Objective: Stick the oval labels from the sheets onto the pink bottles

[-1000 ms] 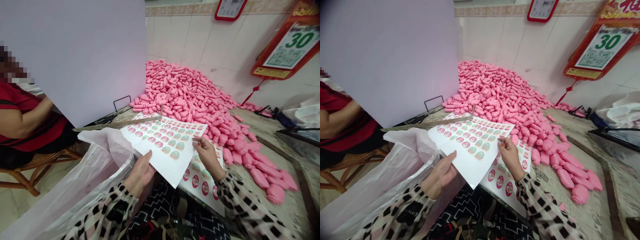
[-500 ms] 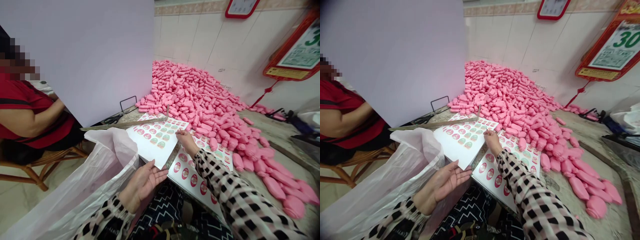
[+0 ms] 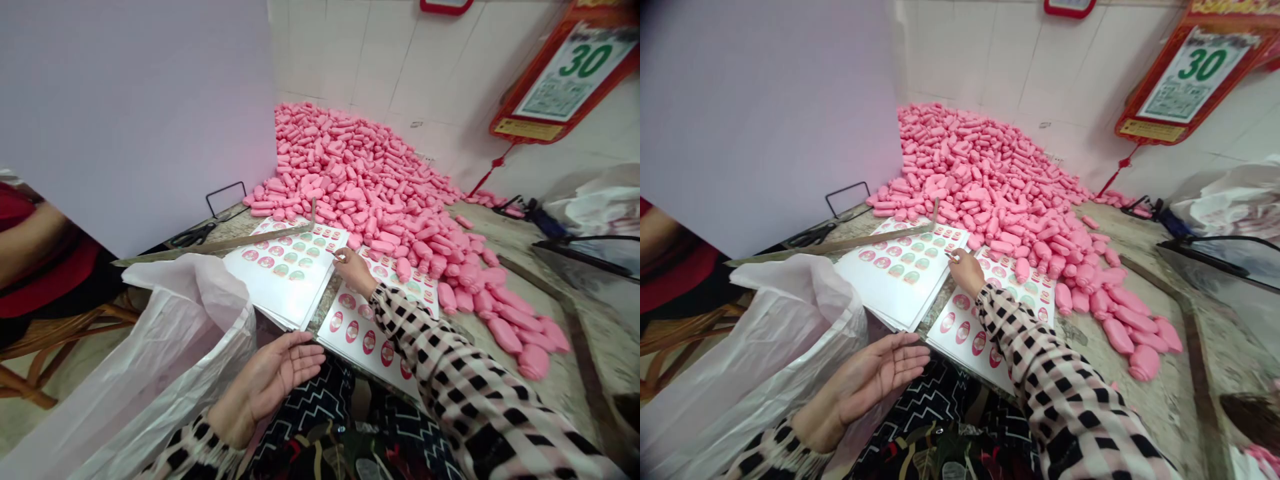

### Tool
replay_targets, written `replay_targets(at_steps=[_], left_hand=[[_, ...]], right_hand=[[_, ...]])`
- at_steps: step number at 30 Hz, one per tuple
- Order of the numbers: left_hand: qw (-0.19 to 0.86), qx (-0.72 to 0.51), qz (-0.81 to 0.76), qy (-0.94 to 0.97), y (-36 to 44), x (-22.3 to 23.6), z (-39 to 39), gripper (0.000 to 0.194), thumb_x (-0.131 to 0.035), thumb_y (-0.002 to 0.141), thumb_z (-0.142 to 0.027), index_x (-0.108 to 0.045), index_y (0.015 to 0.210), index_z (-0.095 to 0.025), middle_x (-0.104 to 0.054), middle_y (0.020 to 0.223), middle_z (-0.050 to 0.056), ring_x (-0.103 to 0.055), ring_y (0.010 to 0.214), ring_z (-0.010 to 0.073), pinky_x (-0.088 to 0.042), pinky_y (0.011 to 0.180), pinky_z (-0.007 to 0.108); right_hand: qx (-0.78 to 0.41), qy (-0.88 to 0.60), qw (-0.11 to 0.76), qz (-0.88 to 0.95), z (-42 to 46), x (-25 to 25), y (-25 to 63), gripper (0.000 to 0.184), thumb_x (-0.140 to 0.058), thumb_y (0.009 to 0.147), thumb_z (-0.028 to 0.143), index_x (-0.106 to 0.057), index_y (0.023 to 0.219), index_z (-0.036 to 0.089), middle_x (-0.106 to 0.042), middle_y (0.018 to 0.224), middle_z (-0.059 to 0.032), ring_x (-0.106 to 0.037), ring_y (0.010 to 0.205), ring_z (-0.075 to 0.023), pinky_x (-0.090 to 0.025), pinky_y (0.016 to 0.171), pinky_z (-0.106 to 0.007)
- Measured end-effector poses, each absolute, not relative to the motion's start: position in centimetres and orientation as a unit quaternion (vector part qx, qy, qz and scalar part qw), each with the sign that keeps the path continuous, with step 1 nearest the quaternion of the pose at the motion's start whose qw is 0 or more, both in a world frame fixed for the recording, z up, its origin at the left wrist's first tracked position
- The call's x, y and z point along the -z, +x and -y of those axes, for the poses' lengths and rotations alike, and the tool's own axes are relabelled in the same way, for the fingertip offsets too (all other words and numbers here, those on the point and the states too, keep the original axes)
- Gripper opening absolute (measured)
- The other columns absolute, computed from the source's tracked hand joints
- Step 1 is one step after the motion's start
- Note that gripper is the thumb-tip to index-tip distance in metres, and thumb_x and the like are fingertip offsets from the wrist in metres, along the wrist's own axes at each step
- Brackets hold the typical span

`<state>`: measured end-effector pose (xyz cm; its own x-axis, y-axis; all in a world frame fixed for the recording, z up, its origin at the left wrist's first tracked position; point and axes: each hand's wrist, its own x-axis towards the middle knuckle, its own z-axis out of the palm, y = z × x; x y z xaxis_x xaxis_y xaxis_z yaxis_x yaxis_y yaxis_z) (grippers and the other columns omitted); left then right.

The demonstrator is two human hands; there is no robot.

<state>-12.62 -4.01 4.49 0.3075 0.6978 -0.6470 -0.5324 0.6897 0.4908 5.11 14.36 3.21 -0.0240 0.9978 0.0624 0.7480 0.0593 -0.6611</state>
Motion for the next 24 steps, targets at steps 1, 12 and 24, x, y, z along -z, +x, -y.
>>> replay_targets(at_steps=[1, 12, 24], left_hand=[[0.808, -0.372, -0.447, 0.097, -12.6, -4.3, 4.3, 0.020, -0.053, 0.080, -0.020, -0.052, 0.097, -0.009, -0.065, 0.094, 0.019, -0.065, 0.085, 0.0234, -0.049, 0.082, 0.035], [0.830, -0.314, -0.432, 0.162, -9.3, -3.6, 5.6, 0.020, -0.054, 0.079, -0.025, -0.052, 0.094, -0.012, -0.067, 0.086, 0.014, -0.065, 0.078, 0.0205, -0.048, 0.076, 0.033], [0.726, -0.345, -0.450, 0.389, -7.6, -6.4, 5.3, 0.036, -0.067, 0.070, -0.024, -0.060, 0.105, -0.019, -0.060, 0.113, 0.010, -0.056, 0.103, 0.0209, -0.039, 0.091, 0.029]], right_hand=[[-0.210, -0.656, 0.251, 0.680, -13.7, -3.7, 6.5, 0.026, -0.050, 0.075, 0.030, -0.061, 0.098, 0.024, -0.063, 0.088, -0.0022, -0.056, 0.078, -0.0170, -0.040, 0.069, -0.027], [0.022, -0.780, 0.024, 0.625, -10.6, -4.0, 17.7, 0.040, -0.038, 0.086, 0.036, -0.051, 0.118, 0.016, -0.055, 0.107, -0.0189, -0.056, 0.093, -0.0297, -0.040, 0.072, -0.040], [-0.374, -0.644, 0.249, 0.620, -1.5, -7.3, 19.6, 0.031, -0.051, 0.077, 0.040, -0.064, 0.097, 0.020, -0.063, 0.073, -0.0025, -0.054, 0.065, -0.0171, -0.039, 0.058, -0.027]])
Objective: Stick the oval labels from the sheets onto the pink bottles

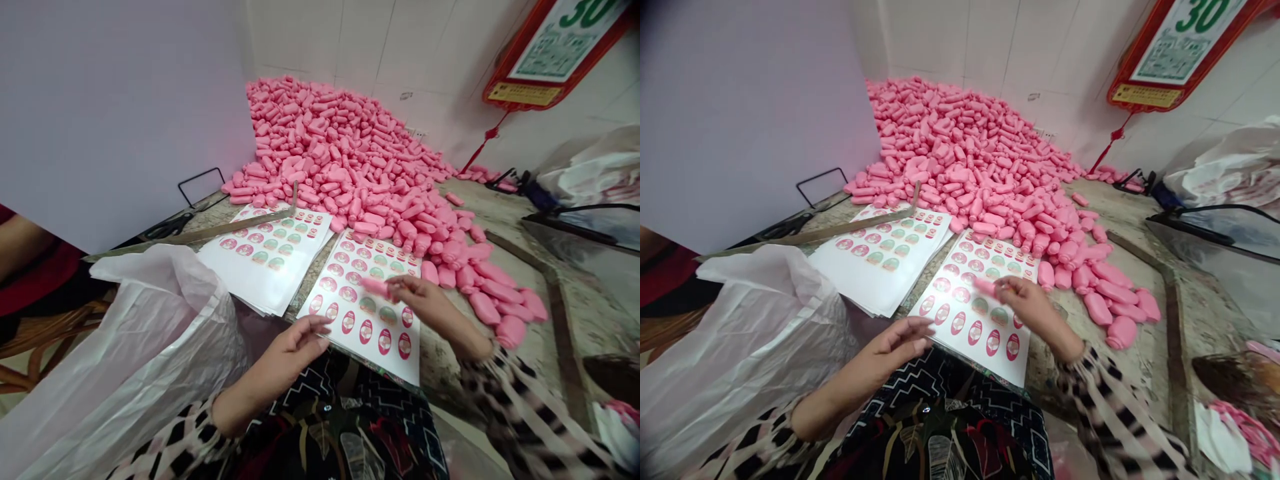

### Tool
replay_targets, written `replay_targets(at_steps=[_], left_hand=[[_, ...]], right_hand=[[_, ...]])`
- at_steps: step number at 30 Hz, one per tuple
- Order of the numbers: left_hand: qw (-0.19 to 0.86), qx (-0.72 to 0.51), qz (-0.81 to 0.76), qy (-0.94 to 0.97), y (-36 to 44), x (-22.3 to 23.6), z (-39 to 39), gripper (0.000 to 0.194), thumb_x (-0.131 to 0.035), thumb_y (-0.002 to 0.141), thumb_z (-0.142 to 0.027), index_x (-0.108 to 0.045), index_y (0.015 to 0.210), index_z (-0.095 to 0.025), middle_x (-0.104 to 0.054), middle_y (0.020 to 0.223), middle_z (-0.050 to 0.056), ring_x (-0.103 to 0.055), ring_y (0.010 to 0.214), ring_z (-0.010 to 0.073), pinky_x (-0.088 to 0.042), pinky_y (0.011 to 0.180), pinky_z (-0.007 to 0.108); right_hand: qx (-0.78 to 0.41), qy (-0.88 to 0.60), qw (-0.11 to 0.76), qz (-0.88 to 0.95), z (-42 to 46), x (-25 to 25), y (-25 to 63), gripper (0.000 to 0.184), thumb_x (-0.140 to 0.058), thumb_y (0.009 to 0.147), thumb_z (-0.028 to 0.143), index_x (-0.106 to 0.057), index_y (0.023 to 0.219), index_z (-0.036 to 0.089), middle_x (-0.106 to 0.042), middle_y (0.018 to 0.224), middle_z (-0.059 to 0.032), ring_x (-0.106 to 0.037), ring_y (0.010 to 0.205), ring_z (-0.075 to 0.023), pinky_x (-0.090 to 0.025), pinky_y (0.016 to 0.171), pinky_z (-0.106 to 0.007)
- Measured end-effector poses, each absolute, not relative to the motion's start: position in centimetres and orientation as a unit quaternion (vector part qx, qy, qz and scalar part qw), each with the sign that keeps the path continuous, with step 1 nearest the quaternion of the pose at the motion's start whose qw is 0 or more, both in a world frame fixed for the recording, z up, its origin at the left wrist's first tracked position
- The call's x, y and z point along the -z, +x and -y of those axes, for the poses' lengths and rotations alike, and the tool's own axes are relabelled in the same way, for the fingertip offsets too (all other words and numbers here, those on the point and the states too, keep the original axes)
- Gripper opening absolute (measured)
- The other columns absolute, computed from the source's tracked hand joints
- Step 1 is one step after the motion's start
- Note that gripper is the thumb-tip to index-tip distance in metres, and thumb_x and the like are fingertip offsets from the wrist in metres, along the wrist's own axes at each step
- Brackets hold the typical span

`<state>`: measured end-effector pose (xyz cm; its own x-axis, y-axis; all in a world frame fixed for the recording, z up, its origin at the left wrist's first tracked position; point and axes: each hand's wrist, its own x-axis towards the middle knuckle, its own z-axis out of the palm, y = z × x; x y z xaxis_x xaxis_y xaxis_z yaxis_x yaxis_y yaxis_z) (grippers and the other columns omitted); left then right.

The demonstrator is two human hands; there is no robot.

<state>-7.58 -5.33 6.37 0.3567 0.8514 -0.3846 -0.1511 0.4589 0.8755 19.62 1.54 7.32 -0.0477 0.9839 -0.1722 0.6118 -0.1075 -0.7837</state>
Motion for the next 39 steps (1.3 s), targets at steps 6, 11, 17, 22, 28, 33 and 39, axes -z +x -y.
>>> replay_targets(at_steps=[6, 11, 17, 22, 28, 33, 39], left_hand=[[0.689, -0.205, -0.371, 0.589, -4.0, -7.0, 5.3, 0.057, -0.072, 0.060, -0.023, -0.058, 0.115, -0.022, -0.062, 0.110, 0.005, -0.054, 0.102, 0.0234, -0.038, 0.090, 0.030], [0.735, -0.081, -0.329, 0.587, -2.0, -5.8, 5.9, 0.022, -0.061, 0.070, -0.028, -0.061, 0.088, -0.016, -0.057, 0.072, -0.002, -0.047, 0.060, 0.0094, -0.038, 0.058, 0.020], [0.710, -0.091, -0.364, 0.596, -0.9, -5.0, 5.2, 0.021, -0.062, 0.068, -0.031, -0.053, 0.081, -0.017, -0.047, 0.061, -0.006, -0.042, 0.055, 0.0089, -0.033, 0.054, 0.021], [0.518, -0.154, -0.380, 0.751, 1.5, -5.3, 2.8, 0.012, -0.059, 0.068, -0.028, -0.056, 0.075, -0.019, -0.055, 0.071, -0.002, -0.049, 0.069, 0.0140, -0.035, 0.063, 0.023], [0.309, -0.135, -0.402, 0.851, 5.5, -5.9, -2.4, 0.009, -0.053, 0.073, -0.025, -0.059, 0.077, -0.020, -0.058, 0.081, 0.005, -0.054, 0.080, 0.0221, -0.036, 0.069, 0.029], [0.292, -0.107, -0.369, 0.876, 8.2, -5.0, -5.0, 0.019, -0.055, 0.073, -0.030, -0.063, 0.087, -0.021, -0.060, 0.096, 0.008, -0.055, 0.090, 0.0253, -0.036, 0.076, 0.031], [0.289, -0.046, -0.315, 0.903, 9.1, -3.9, -6.0, 0.048, -0.065, 0.066, -0.038, -0.059, 0.112, -0.028, -0.046, 0.133, 0.008, -0.054, 0.102, 0.0321, -0.037, 0.081, 0.035]], right_hand=[[-0.590, -0.509, 0.266, 0.567, 8.4, -8.6, 15.2, 0.024, -0.053, 0.079, 0.040, -0.065, 0.089, 0.022, -0.059, 0.075, 0.0001, -0.051, 0.070, -0.0137, -0.040, 0.067, -0.026], [-0.561, -0.571, 0.331, 0.500, 10.6, -6.5, 17.8, 0.038, -0.055, 0.078, 0.046, -0.057, 0.110, 0.024, -0.059, 0.088, -0.0006, -0.052, 0.077, -0.0138, -0.042, 0.070, -0.026], [-0.311, -0.725, 0.336, 0.514, 7.9, -3.2, 23.4, 0.029, -0.048, 0.081, 0.043, -0.063, 0.091, 0.021, -0.064, 0.092, -0.0036, -0.055, 0.086, -0.0192, -0.040, 0.077, -0.030], [-0.113, -0.774, 0.227, 0.580, 3.7, -3.2, 24.5, 0.026, -0.041, 0.084, 0.033, -0.063, 0.092, 0.022, -0.063, 0.094, -0.0039, -0.054, 0.086, -0.0179, -0.037, 0.073, -0.027], [-0.045, -0.807, 0.164, 0.566, 0.0, -3.2, 25.2, 0.026, -0.037, 0.087, 0.032, -0.060, 0.095, 0.021, -0.061, 0.100, -0.0051, -0.055, 0.087, -0.0174, -0.034, 0.067, -0.026], [-0.032, -0.807, 0.144, 0.572, -1.1, -2.4, 25.4, 0.025, -0.038, 0.087, 0.032, -0.060, 0.091, 0.021, -0.061, 0.096, -0.0055, -0.055, 0.083, -0.0175, -0.033, 0.063, -0.027], [-0.030, -0.791, 0.128, 0.597, -1.3, -2.4, 26.0, 0.025, -0.039, 0.087, 0.034, -0.061, 0.093, 0.022, -0.061, 0.097, -0.0054, -0.056, 0.082, -0.0172, -0.033, 0.064, -0.027]])
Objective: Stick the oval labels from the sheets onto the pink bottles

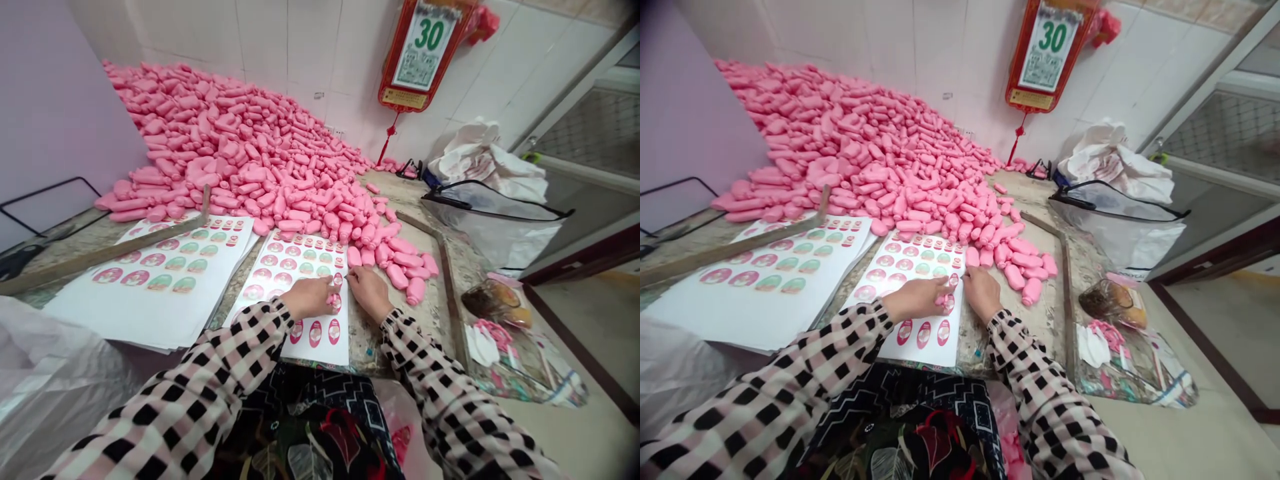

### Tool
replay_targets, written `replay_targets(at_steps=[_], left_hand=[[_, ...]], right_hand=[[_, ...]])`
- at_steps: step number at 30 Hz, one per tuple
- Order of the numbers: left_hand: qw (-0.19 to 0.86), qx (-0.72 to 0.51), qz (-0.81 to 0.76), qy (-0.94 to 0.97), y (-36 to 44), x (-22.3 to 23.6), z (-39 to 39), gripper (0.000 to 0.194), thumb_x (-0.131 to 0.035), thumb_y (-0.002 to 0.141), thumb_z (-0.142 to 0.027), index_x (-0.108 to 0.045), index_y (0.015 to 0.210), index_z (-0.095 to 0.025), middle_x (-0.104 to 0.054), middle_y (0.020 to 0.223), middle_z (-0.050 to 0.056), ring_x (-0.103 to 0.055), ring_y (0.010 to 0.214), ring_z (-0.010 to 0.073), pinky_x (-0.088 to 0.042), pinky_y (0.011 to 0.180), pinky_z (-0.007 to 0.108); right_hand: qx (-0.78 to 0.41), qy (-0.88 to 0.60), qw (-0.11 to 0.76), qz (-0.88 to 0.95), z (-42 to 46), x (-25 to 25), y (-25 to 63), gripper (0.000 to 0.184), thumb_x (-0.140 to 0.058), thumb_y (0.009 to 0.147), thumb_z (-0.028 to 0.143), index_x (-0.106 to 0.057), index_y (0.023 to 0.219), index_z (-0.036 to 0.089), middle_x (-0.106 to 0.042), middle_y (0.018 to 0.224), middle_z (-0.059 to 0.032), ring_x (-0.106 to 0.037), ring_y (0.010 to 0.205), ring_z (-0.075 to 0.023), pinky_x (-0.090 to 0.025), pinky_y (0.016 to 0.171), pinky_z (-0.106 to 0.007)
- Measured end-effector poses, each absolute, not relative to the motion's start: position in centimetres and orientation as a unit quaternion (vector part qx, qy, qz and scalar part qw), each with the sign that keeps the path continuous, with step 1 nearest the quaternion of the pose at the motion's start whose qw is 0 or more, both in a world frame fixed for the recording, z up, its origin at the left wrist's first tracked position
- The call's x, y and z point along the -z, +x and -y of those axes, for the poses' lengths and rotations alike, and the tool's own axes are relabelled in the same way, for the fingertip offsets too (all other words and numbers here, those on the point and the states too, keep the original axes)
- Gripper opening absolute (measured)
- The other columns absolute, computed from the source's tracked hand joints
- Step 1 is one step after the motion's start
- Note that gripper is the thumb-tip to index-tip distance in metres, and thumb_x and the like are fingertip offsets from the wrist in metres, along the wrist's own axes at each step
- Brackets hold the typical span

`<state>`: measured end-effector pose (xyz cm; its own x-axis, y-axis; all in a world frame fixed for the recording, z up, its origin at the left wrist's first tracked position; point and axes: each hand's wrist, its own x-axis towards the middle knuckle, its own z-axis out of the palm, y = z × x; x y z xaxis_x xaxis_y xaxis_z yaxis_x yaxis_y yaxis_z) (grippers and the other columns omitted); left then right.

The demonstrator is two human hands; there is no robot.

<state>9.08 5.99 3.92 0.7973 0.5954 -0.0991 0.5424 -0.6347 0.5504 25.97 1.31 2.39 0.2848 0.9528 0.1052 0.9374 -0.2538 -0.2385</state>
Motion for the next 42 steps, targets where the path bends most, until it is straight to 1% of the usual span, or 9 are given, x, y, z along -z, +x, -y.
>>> replay_targets(at_steps=[4, 8, 15, 19, 24, 29, 33, 37, 42], left_hand=[[0.272, -0.015, -0.302, 0.914, 9.0, -4.0, -6.3, 0.051, -0.061, 0.069, -0.041, -0.055, 0.119, -0.029, -0.039, 0.139, 0.007, -0.051, 0.107, 0.0347, -0.038, 0.082, 0.037], [0.252, 0.017, -0.293, 0.922, 9.1, -4.1, -6.5, 0.054, -0.059, 0.070, -0.044, -0.053, 0.122, -0.030, -0.036, 0.141, 0.004, -0.051, 0.109, 0.0319, -0.039, 0.083, 0.036], [0.215, 0.054, -0.287, 0.932, 9.3, -4.1, -6.7, 0.058, -0.055, 0.072, -0.049, -0.048, 0.127, -0.030, -0.032, 0.144, 0.003, -0.049, 0.112, 0.0288, -0.041, 0.084, 0.035], [0.200, 0.059, -0.281, 0.937, 9.2, -4.2, -6.5, 0.058, -0.053, 0.074, -0.049, -0.046, 0.128, -0.030, -0.032, 0.144, 0.004, -0.050, 0.111, 0.0284, -0.042, 0.083, 0.034], [0.187, 0.060, -0.279, 0.940, 9.2, -4.3, -6.4, 0.058, -0.052, 0.075, -0.049, -0.045, 0.129, -0.030, -0.031, 0.144, 0.004, -0.051, 0.110, 0.0290, -0.042, 0.081, 0.035], [0.182, 0.059, -0.277, 0.941, 9.2, -4.2, -6.4, 0.059, -0.052, 0.075, -0.050, -0.044, 0.130, -0.030, -0.033, 0.143, 0.005, -0.051, 0.109, 0.0270, -0.041, 0.082, 0.033], [0.181, 0.061, -0.274, 0.943, 9.2, -4.2, -6.4, 0.059, -0.052, 0.074, -0.051, -0.045, 0.129, -0.030, -0.033, 0.143, 0.005, -0.052, 0.108, 0.0276, -0.042, 0.081, 0.034], [0.178, 0.060, -0.274, 0.943, 9.1, -4.4, -6.4, 0.059, -0.051, 0.075, -0.051, -0.045, 0.129, -0.030, -0.033, 0.143, 0.005, -0.051, 0.109, 0.0273, -0.042, 0.082, 0.034], [0.177, 0.064, -0.276, 0.943, 9.1, -4.6, -6.4, 0.060, -0.051, 0.074, -0.052, -0.045, 0.129, -0.030, -0.033, 0.143, 0.005, -0.051, 0.109, 0.0273, -0.042, 0.081, 0.034]], right_hand=[[-0.037, -0.775, 0.123, 0.619, -1.5, -2.6, 26.6, 0.025, -0.041, 0.087, 0.034, -0.062, 0.090, 0.022, -0.062, 0.093, -0.0049, -0.056, 0.081, -0.0173, -0.033, 0.063, -0.027], [-0.046, -0.759, 0.125, 0.638, -1.8, -2.6, 27.2, 0.023, -0.043, 0.086, 0.035, -0.062, 0.089, 0.022, -0.063, 0.093, -0.0042, -0.055, 0.085, -0.0171, -0.033, 0.066, -0.026], [-0.062, -0.732, 0.127, 0.667, -2.0, -2.6, 28.0, 0.018, -0.049, 0.084, 0.034, -0.063, 0.089, 0.023, -0.065, 0.094, -0.0015, -0.055, 0.086, -0.0158, -0.034, 0.069, -0.024], [-0.050, -0.728, 0.141, 0.669, -2.0, -2.6, 28.1, 0.019, -0.046, 0.085, 0.032, -0.063, 0.088, 0.023, -0.064, 0.091, -0.0024, -0.055, 0.083, -0.0153, -0.035, 0.069, -0.025], [-0.049, -0.723, 0.143, 0.674, -2.1, -2.4, 28.2, 0.018, -0.048, 0.084, 0.032, -0.063, 0.086, 0.022, -0.064, 0.090, -0.0020, -0.055, 0.083, -0.0156, -0.035, 0.068, -0.025], [-0.064, -0.723, 0.156, 0.670, -2.3, -2.1, 28.4, 0.018, -0.049, 0.083, 0.031, -0.064, 0.086, 0.022, -0.065, 0.090, -0.0026, -0.055, 0.084, -0.0165, -0.035, 0.069, -0.026], [-0.093, -0.709, 0.174, 0.677, -2.5, -2.3, 28.7, 0.016, -0.051, 0.081, 0.030, -0.064, 0.083, 0.022, -0.065, 0.089, -0.0029, -0.054, 0.081, -0.0164, -0.035, 0.068, -0.026], [-0.118, -0.705, 0.187, 0.674, -2.5, -2.2, 28.9, 0.014, -0.053, 0.078, 0.031, -0.064, 0.079, 0.022, -0.065, 0.085, -0.0010, -0.055, 0.079, -0.0152, -0.036, 0.067, -0.024], [-0.140, -0.751, 0.220, 0.606, -2.2, -0.3, 28.1, 0.022, -0.047, 0.079, 0.035, -0.062, 0.077, 0.020, -0.065, 0.075, -0.0004, -0.056, 0.066, -0.0137, -0.036, 0.058, -0.024]])
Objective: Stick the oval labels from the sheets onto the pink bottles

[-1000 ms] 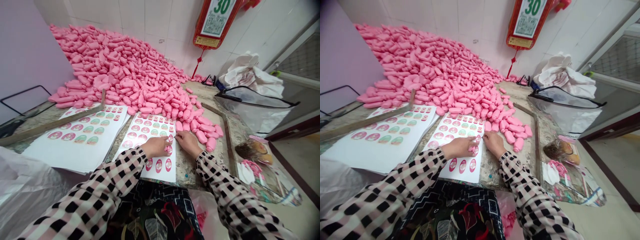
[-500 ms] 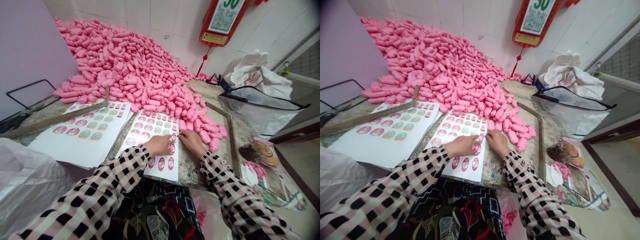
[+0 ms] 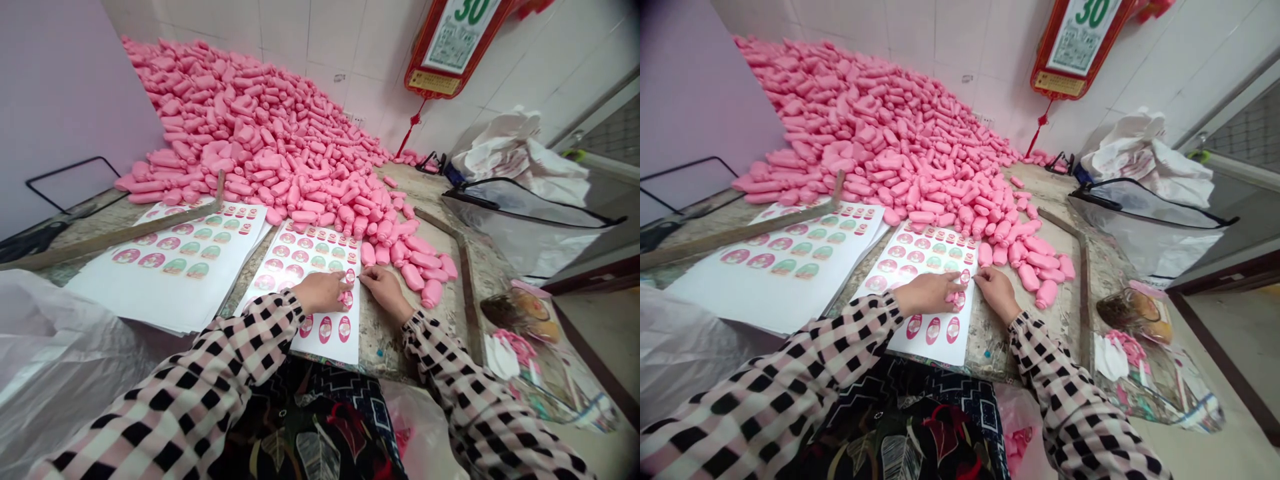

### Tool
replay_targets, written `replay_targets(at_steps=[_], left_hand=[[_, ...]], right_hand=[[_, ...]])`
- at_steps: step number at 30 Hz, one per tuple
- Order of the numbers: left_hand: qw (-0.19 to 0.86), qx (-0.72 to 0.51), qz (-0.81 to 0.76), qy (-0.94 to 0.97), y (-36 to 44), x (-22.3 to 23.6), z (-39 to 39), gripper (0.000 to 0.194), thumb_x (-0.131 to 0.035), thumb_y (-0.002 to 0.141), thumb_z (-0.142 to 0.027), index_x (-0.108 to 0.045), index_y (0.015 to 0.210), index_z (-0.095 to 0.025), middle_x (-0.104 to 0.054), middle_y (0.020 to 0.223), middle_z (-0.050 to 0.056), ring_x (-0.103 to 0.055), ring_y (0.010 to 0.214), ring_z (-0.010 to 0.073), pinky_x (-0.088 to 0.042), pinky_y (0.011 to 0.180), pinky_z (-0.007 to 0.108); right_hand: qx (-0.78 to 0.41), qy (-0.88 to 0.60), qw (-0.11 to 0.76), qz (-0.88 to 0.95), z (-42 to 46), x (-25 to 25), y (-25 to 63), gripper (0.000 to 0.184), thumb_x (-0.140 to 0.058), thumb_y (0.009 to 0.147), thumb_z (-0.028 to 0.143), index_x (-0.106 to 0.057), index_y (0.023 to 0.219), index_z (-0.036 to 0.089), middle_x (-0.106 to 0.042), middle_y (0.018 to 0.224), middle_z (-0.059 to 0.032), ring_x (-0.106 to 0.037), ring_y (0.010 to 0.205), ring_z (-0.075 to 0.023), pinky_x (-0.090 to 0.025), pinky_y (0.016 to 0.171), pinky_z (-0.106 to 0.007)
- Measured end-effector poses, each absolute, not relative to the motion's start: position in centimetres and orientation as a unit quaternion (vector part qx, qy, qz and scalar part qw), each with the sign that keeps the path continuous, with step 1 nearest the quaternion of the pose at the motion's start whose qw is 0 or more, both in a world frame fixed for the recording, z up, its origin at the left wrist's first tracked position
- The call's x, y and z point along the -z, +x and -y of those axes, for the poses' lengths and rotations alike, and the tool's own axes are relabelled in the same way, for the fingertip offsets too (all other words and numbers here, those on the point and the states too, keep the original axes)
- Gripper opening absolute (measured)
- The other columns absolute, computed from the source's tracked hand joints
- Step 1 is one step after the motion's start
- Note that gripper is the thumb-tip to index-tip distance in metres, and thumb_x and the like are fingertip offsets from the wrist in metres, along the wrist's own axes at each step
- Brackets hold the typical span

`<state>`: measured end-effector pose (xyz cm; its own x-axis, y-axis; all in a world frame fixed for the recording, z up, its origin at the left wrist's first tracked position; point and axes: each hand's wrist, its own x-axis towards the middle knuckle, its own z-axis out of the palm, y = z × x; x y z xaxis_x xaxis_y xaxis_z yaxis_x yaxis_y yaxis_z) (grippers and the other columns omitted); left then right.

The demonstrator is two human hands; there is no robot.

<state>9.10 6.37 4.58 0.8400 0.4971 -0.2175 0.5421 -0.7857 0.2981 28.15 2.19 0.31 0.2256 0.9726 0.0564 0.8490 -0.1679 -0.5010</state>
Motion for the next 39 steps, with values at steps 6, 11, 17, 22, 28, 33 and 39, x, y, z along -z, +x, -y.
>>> replay_targets(at_steps=[6, 11, 17, 22, 28, 33, 39], left_hand=[[0.182, 0.074, -0.283, 0.939, 9.0, -4.7, -6.2, 0.057, -0.050, 0.076, -0.051, -0.043, 0.129, -0.035, -0.029, 0.145, 0.002, -0.051, 0.109, 0.0259, -0.041, 0.084, 0.034], [0.193, 0.096, -0.289, 0.933, 9.4, -4.8, -6.3, 0.061, -0.051, 0.073, -0.057, -0.040, 0.130, -0.040, -0.021, 0.148, 0.003, -0.049, 0.112, 0.0304, -0.039, 0.087, 0.039], [0.209, 0.113, -0.294, 0.926, 10.0, -5.1, -6.8, 0.064, -0.056, 0.067, -0.060, -0.045, 0.127, -0.040, -0.017, 0.148, 0.008, -0.049, 0.110, 0.0367, -0.039, 0.085, 0.046], [0.224, 0.103, -0.297, 0.923, 10.1, -4.9, -6.9, 0.063, -0.058, 0.065, -0.058, -0.049, 0.124, -0.038, -0.020, 0.147, 0.009, -0.049, 0.109, 0.0373, -0.038, 0.085, 0.047], [0.243, 0.080, -0.300, 0.919, 10.1, -4.0, -6.9, 0.064, -0.060, 0.062, -0.059, -0.051, 0.122, -0.039, -0.019, 0.147, 0.009, -0.048, 0.109, 0.0387, -0.037, 0.085, 0.049], [0.336, -0.050, -0.313, 0.887, 8.6, -3.8, -5.8, 0.057, -0.067, 0.061, -0.052, -0.057, 0.115, -0.035, -0.039, 0.136, 0.007, -0.050, 0.106, 0.0333, -0.034, 0.091, 0.046], [0.441, -0.215, -0.364, 0.792, 5.1, -3.9, -4.0, 0.061, -0.014, 0.087, -0.059, -0.043, 0.123, -0.019, -0.056, 0.103, 0.009, -0.057, 0.087, 0.0173, -0.047, 0.075, 0.030]], right_hand=[[-0.122, -0.795, 0.230, 0.548, -1.8, 0.0, 26.8, 0.023, -0.046, 0.079, 0.038, -0.062, 0.082, 0.022, -0.066, 0.080, -0.0015, -0.056, 0.070, -0.0156, -0.033, 0.058, -0.025], [-0.118, -0.802, 0.197, 0.552, -2.2, -1.4, 26.7, 0.027, -0.049, 0.077, 0.046, -0.063, 0.075, 0.023, -0.065, 0.076, -0.0007, -0.055, 0.068, -0.0153, -0.031, 0.056, -0.025], [-0.110, -0.818, 0.168, 0.539, -2.6, -1.9, 26.4, 0.029, -0.054, 0.073, 0.050, -0.064, 0.073, 0.023, -0.064, 0.068, -0.0009, -0.055, 0.062, -0.0149, -0.029, 0.051, -0.025], [-0.025, -0.818, 0.166, 0.550, -2.3, -2.3, 25.4, 0.026, -0.055, 0.073, 0.046, -0.065, 0.071, 0.023, -0.066, 0.075, -0.0026, -0.056, 0.065, -0.0155, -0.027, 0.050, -0.026], [0.005, -0.814, 0.203, 0.544, -1.9, -3.7, 24.8, 0.024, -0.055, 0.073, 0.045, -0.063, 0.069, 0.023, -0.065, 0.077, -0.0020, -0.053, 0.065, -0.0149, -0.027, 0.052, -0.026], [-0.061, -0.808, 0.292, 0.508, -1.3, -5.2, 25.6, 0.030, -0.056, 0.071, 0.050, -0.062, 0.069, 0.021, -0.063, 0.068, -0.0010, -0.050, 0.060, -0.0145, -0.027, 0.052, -0.026], [-0.278, -0.661, 0.514, 0.471, 1.0, -6.2, 23.4, 0.033, -0.066, 0.064, 0.048, -0.056, 0.068, 0.017, -0.055, 0.063, 0.0014, -0.043, 0.054, -0.0103, -0.034, 0.052, -0.024]])
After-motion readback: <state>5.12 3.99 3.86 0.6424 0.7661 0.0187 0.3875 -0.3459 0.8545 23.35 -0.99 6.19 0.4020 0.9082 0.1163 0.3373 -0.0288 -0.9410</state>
